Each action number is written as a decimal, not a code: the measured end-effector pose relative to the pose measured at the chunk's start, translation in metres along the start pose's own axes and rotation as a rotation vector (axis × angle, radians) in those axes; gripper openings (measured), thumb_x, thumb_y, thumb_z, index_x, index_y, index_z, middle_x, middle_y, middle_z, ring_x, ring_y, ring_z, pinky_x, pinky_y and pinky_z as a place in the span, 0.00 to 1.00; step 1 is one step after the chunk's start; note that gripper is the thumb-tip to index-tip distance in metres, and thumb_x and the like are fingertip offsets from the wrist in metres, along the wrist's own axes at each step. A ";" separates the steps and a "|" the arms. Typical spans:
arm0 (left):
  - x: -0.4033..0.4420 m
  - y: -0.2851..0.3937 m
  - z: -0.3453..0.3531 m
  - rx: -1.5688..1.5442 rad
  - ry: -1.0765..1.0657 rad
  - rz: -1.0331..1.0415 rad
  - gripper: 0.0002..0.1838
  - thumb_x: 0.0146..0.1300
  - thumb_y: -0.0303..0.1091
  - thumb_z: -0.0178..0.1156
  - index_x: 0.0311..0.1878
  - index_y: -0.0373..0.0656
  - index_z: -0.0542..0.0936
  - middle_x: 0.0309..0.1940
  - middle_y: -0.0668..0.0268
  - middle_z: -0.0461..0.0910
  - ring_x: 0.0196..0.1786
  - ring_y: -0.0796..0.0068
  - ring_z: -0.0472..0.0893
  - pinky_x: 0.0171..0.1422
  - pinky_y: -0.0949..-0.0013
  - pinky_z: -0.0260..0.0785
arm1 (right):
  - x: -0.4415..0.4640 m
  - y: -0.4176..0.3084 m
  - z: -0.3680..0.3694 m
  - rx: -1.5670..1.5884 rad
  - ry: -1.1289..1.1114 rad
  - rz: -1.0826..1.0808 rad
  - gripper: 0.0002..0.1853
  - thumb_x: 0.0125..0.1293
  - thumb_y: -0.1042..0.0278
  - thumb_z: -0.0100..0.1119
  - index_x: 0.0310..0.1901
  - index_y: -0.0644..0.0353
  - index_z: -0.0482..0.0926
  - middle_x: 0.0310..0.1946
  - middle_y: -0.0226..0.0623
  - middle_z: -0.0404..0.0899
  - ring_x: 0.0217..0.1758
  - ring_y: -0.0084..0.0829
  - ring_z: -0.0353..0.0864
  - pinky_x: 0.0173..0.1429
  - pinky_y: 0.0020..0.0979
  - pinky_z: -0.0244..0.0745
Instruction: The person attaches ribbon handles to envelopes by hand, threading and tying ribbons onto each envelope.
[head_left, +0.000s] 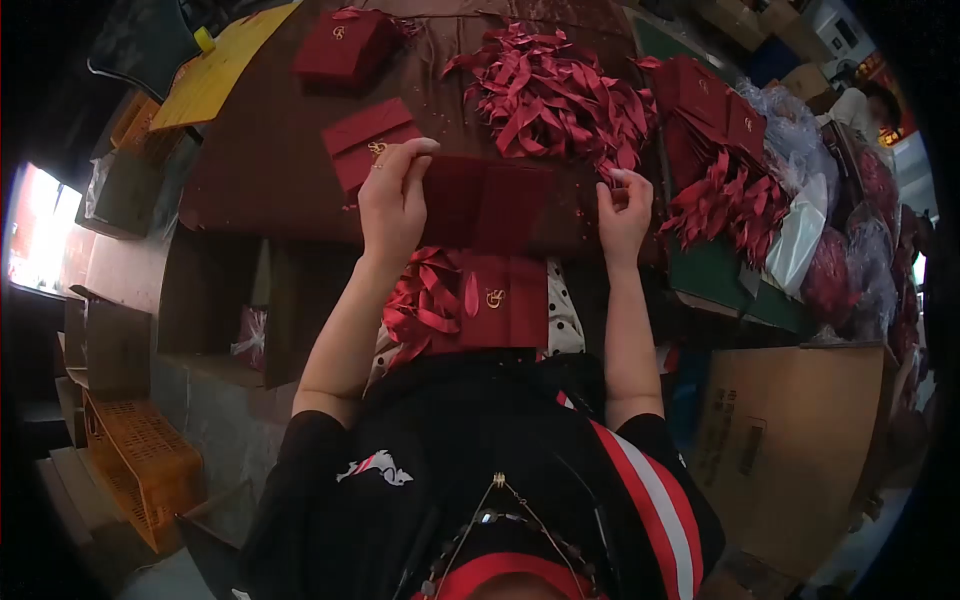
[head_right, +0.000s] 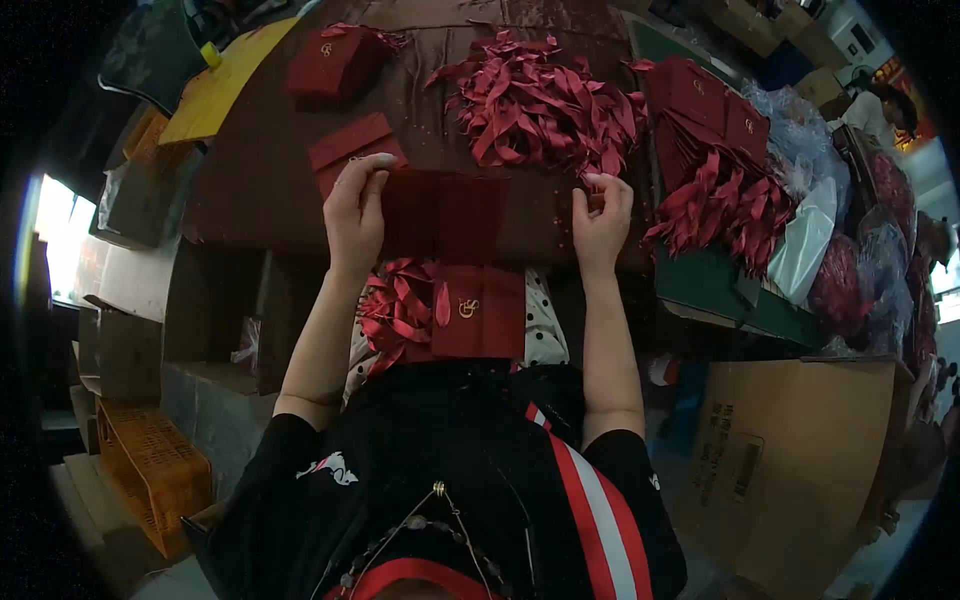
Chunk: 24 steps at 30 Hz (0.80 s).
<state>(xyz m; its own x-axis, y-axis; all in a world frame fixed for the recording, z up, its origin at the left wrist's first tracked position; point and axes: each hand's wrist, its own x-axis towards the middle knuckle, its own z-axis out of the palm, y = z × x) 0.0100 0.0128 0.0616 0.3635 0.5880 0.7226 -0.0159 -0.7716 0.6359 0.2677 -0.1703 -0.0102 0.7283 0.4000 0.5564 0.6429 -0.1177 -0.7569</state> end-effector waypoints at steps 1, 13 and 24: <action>-0.004 -0.006 0.005 -0.036 -0.016 -0.092 0.08 0.71 0.23 0.59 0.51 0.40 0.82 0.40 0.57 0.84 0.45 0.57 0.85 0.51 0.61 0.76 | 0.006 0.006 -0.003 -0.151 -0.009 -0.057 0.14 0.67 0.72 0.68 0.53 0.56 0.81 0.54 0.36 0.74 0.40 0.30 0.80 0.46 0.34 0.78; -0.066 -0.014 0.011 0.602 -0.255 -0.148 0.29 0.61 0.48 0.73 0.60 0.41 0.81 0.52 0.54 0.78 0.56 0.50 0.77 0.62 0.51 0.71 | 0.013 0.032 -0.005 -0.440 -0.043 -0.232 0.06 0.68 0.68 0.67 0.45 0.56 0.85 0.41 0.37 0.83 0.43 0.43 0.84 0.47 0.42 0.79; -0.081 -0.012 0.012 0.582 -0.359 -0.198 0.32 0.59 0.50 0.74 0.61 0.41 0.79 0.52 0.53 0.77 0.53 0.50 0.79 0.58 0.53 0.73 | -0.020 -0.050 0.008 -0.246 -0.225 -0.437 0.06 0.64 0.73 0.70 0.43 0.56 0.86 0.37 0.34 0.81 0.41 0.40 0.81 0.45 0.38 0.78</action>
<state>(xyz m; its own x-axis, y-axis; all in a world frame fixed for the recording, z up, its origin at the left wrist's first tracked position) -0.0086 -0.0286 -0.0078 0.5939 0.6917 0.4109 0.5462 -0.7216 0.4254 0.2188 -0.1648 0.0135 0.3294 0.6406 0.6937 0.9303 -0.0948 -0.3543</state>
